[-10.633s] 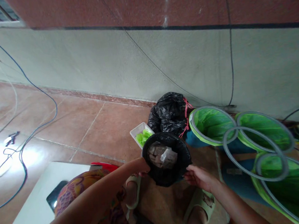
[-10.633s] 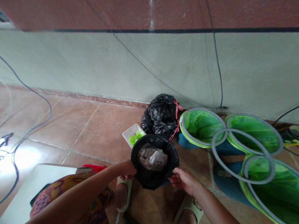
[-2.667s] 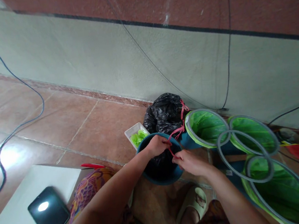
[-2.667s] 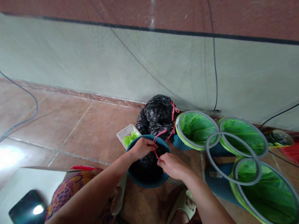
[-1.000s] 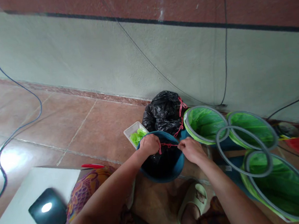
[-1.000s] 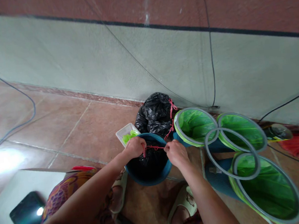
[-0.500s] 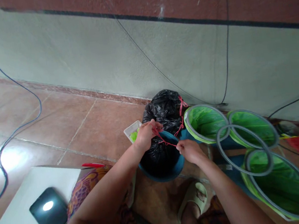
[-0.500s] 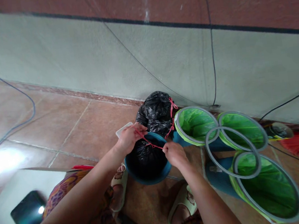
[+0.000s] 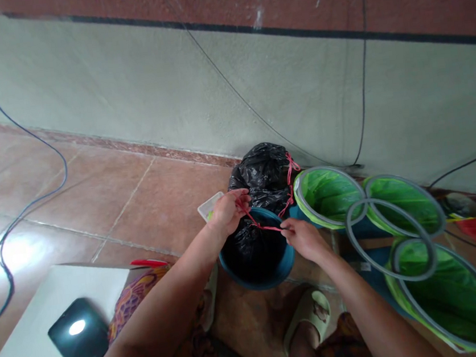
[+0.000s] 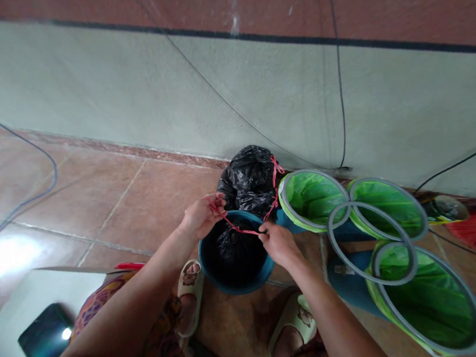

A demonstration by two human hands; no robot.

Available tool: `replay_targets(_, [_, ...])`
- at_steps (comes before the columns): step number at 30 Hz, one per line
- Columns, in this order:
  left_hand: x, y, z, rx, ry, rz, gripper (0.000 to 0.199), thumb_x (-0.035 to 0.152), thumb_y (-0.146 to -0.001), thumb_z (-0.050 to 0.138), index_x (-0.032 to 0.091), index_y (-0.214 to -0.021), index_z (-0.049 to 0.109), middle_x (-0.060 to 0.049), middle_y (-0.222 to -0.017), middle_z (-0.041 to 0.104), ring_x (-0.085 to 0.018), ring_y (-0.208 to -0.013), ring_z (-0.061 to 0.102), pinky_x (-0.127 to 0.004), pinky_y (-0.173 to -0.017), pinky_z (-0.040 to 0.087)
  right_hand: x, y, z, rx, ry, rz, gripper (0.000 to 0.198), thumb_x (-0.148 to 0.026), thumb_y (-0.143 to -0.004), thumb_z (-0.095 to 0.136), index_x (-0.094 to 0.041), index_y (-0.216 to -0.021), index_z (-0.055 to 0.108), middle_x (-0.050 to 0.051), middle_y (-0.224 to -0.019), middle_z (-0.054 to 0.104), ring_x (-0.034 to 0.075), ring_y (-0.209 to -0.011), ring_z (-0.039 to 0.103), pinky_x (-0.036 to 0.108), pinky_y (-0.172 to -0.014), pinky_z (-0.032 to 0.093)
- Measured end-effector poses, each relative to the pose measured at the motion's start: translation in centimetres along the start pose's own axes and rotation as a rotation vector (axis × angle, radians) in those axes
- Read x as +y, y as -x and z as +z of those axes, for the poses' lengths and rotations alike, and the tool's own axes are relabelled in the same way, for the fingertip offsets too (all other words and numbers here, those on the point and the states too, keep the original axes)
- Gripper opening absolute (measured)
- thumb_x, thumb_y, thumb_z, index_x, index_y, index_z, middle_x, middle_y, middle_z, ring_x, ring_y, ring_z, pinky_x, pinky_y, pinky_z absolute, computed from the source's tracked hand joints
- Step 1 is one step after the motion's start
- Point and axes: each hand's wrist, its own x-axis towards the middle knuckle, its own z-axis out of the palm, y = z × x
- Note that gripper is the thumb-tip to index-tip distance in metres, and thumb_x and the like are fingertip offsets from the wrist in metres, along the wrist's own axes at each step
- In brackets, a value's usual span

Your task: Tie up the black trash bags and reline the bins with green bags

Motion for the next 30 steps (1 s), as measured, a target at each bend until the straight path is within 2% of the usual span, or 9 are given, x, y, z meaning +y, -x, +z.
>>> replay_targets(4, [-1.2, 1.9, 2.5, -0.331, -0.185, 0.147, 0.016, 0.010, -0.077, 0.056, 0.012, -0.089, 0.065, -0.003, -0.077, 0.066, -0.010, -0.069, 0.061, -0.025, -0.073, 0.049, -2.0, 0.3, 0.5, -0.035, -0.396, -0.099, 0.041, -0.031, -0.084, 0.054, -0.017, -0.123, 0.053, -0.007, -0.055, 0.056, 0.015, -0.053, 0.059, 0.026, -0.058, 0.046])
replay_targets(6, [-2.0, 2.6, 3.6, -0.437, -0.248, 0.180, 0.025, 0.006, -0.073, 0.053, 0.012, -0.093, 0.066, -0.005, -0.083, 0.068, -0.011, -0.074, 0.063, -0.027, -0.077, 0.050, -3.1, 0.3, 1.1, -0.080, -0.468, -0.113, 0.031, -0.031, -0.082, 0.055, -0.018, -0.110, 0.059, -0.006, -0.054, 0.055, 0.014, -0.050, 0.056, 0.026, -0.054, 0.046])
replay_targets(8, [-2.6, 2.8, 4.0, -0.480, -0.296, 0.216, 0.034, 0.002, -0.069, 0.049, 0.012, -0.097, 0.066, -0.006, -0.090, 0.070, -0.013, -0.080, 0.065, -0.028, -0.081, 0.052, -3.8, 0.3, 1.7, -0.107, -0.480, -0.136, 0.013, -0.030, -0.081, 0.053, -0.019, -0.078, 0.061, -0.004, -0.052, 0.054, 0.013, -0.048, 0.053, 0.025, -0.051, 0.045])
replay_targets(11, [-3.1, 1.7, 3.4, -0.409, -0.453, 0.326, 0.042, 0.001, -0.066, 0.043, 0.012, -0.099, 0.067, -0.007, -0.099, 0.071, -0.015, -0.092, 0.065, -0.031, -0.089, 0.052, -3.9, 0.1, 1.9, -0.076, -0.537, -0.165, 0.029, -0.033, -0.084, 0.049, -0.021, -0.059, 0.055, -0.002, -0.051, 0.053, 0.011, -0.048, 0.050, 0.024, -0.052, 0.046])
replay_targets(15, [-3.9, -0.7, 0.7, -0.134, -0.890, 0.412, 0.045, -0.001, -0.064, 0.041, 0.014, -0.095, 0.070, -0.006, -0.098, 0.073, -0.018, -0.094, 0.065, -0.032, -0.090, 0.051, -3.0, 0.0, 0.8, -0.004, -0.593, -0.131, 0.033, -0.045, -0.087, 0.049, -0.018, -0.087, 0.069, -0.003, -0.054, 0.053, 0.011, -0.048, 0.046, 0.024, -0.050, 0.040])
replay_targets(17, [-4.9, -1.3, -0.4, -0.183, -1.048, 0.376, 0.045, -0.002, -0.064, 0.042, 0.014, -0.093, 0.072, -0.005, -0.095, 0.074, -0.018, -0.093, 0.066, -0.030, -0.088, 0.051, -2.7, 0.0, 0.2, 0.012, -0.594, -0.111, 0.038, -0.050, -0.086, 0.050, -0.017, -0.089, 0.070, -0.003, -0.053, 0.052, 0.011, -0.048, 0.045, 0.024, -0.048, 0.037])
replay_targets(21, [-7.1, -1.0, -0.9, -0.421, -1.193, 0.334, 0.029, 0.006, -0.072, 0.054, 0.016, -0.089, 0.075, -0.004, -0.089, 0.076, -0.018, -0.085, 0.067, -0.026, -0.081, 0.051, -2.5, -0.1, 0.0, 0.028, -0.608, -0.114, 0.039, -0.052, -0.085, 0.051, -0.018, -0.075, 0.067, -0.001, -0.059, 0.056, 0.010, -0.048, 0.044, 0.023, -0.046, 0.033])
replay_targets(24, [-7.6, -0.6, -0.5, -0.340, -1.284, 0.331, 0.020, 0.020, -0.080, 0.058, 0.018, -0.085, 0.077, -0.002, -0.081, 0.075, -0.017, -0.077, 0.066, -0.026, -0.076, 0.049, -2.5, -0.1, 0.1, 0.025, -0.635, -0.116, 0.037, -0.049, -0.084, 0.052, -0.017, -0.070, 0.064, 0.000, -0.062, 0.058, 0.008, -0.046, 0.042, 0.023, -0.045, 0.032])
replay_targets(30, [-7.5, -1.0, -0.7, -0.248, -1.171, 0.264, 0.022, 0.021, -0.086, 0.056, 0.019, -0.083, 0.077, 0.000, -0.066, 0.069, -0.015, -0.066, 0.062, -0.025, -0.070, 0.048, -2.3, 0.2, -1.0, 0.085, -0.749, 0.019, 0.045, -0.044, -0.075, 0.062, -0.013, -0.107, 0.061, -0.009, -0.048, 0.047, 0.007, -0.040, 0.038, 0.022, -0.042, 0.035])
